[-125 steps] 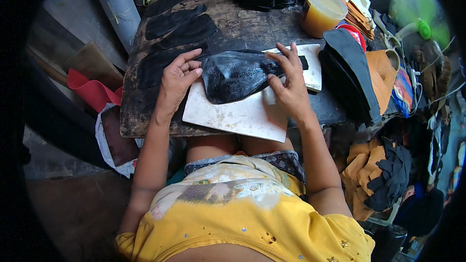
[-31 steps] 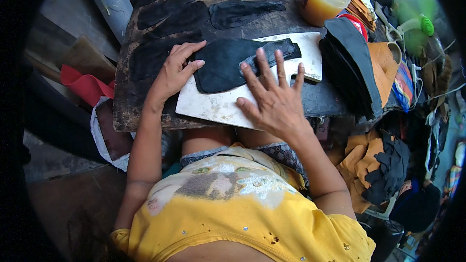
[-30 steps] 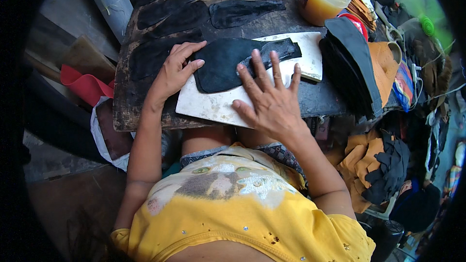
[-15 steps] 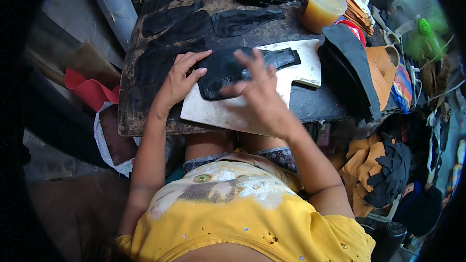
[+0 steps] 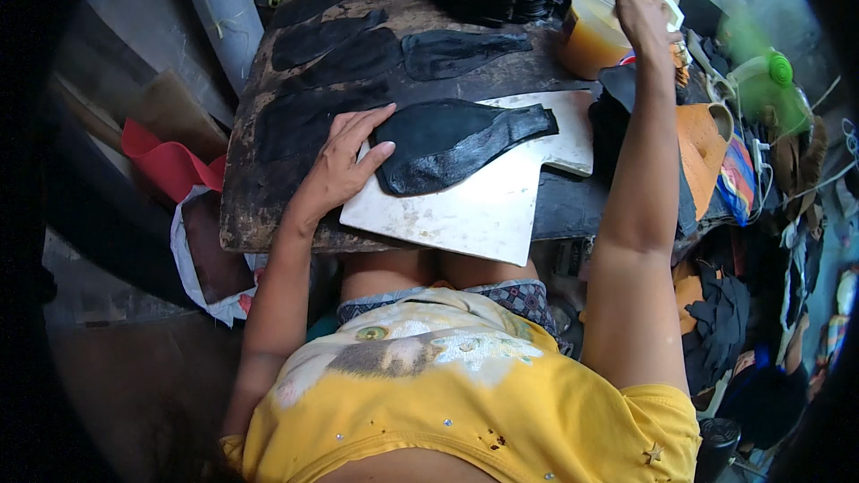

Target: The person repeatedly applies a liquid from a small container onto black shoe sole pieces using a brush, then rubs the liquid into the surface with their fingers. They handle multiple sole pieces one at a time, placing each treated piece aside on the workbench.

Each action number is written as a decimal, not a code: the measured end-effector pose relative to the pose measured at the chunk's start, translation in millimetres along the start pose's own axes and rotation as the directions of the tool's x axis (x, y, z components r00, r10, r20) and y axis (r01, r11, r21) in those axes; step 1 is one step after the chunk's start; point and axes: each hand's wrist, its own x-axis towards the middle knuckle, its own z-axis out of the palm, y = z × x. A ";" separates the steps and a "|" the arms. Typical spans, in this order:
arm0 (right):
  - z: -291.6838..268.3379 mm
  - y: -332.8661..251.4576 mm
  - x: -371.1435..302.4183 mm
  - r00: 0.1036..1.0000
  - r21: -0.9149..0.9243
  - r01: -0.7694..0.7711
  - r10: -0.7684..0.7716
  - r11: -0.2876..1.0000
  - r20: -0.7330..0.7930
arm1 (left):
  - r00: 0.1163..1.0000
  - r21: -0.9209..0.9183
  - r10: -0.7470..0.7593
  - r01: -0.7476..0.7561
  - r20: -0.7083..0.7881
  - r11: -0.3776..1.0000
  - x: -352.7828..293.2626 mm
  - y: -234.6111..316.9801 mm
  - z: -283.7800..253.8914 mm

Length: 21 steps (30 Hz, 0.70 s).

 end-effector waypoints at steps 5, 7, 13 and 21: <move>0.5 -40.2 -127.0 0.970 -0.319 0.199 -0.232 0.927 -0.069 | 1.000 0.052 0.026 -0.026 0.004 0.998 -5.0 1.3 3.4; 9.9 -54.5 -190.6 0.897 -0.213 0.426 -0.441 0.879 -0.028 | 1.000 0.030 0.001 -0.001 -0.003 1.000 -8.1 0.6 5.5; 43.0 -68.5 -269.9 0.891 0.048 0.424 -0.426 0.904 0.159 | 0.998 0.051 0.049 -0.046 -0.047 0.998 -14.5 -2.8 9.3; 37.1 -72.2 -298.6 0.797 0.050 0.596 -0.598 0.801 0.077 | 0.997 0.057 0.058 -0.055 -0.052 0.997 -14.8 -4.5 7.5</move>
